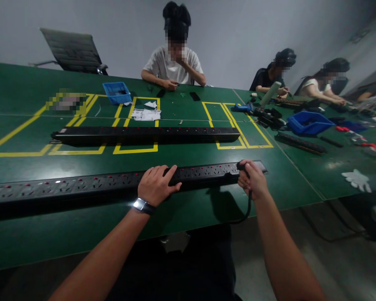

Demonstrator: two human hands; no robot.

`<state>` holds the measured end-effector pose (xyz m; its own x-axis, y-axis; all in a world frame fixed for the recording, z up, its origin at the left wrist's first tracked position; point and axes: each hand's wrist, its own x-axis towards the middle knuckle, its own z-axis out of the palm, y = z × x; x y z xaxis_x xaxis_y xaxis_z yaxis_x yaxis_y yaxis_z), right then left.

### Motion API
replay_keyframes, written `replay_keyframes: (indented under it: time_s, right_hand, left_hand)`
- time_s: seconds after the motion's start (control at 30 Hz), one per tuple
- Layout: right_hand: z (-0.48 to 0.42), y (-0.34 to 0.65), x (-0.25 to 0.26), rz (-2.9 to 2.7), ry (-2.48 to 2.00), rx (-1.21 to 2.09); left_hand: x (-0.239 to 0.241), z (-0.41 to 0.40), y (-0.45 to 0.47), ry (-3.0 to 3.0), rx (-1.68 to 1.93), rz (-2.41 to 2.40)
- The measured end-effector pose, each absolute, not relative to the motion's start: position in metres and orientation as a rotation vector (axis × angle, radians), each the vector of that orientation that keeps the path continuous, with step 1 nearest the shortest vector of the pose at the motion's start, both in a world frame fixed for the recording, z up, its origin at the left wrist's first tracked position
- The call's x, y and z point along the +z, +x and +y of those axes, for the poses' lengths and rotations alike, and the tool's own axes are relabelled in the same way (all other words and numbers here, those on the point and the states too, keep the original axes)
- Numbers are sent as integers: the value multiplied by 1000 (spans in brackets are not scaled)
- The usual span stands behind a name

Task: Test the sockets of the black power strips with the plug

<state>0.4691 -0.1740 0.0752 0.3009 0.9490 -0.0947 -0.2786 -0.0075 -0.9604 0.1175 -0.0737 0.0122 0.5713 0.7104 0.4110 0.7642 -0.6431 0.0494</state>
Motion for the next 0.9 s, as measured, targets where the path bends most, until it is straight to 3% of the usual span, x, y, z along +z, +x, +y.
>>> replay_keyframes:
  time_s: [0.5,0.9]
  right_hand:
    - [-192,456,68,-706,-1108,1182]
    - [-173,385,60,-667,-982,1343]
  left_hand:
    - [21,-64,104,-2733,-397,-1249]
    - [2,-39,-59,-2668,-277,-1127]
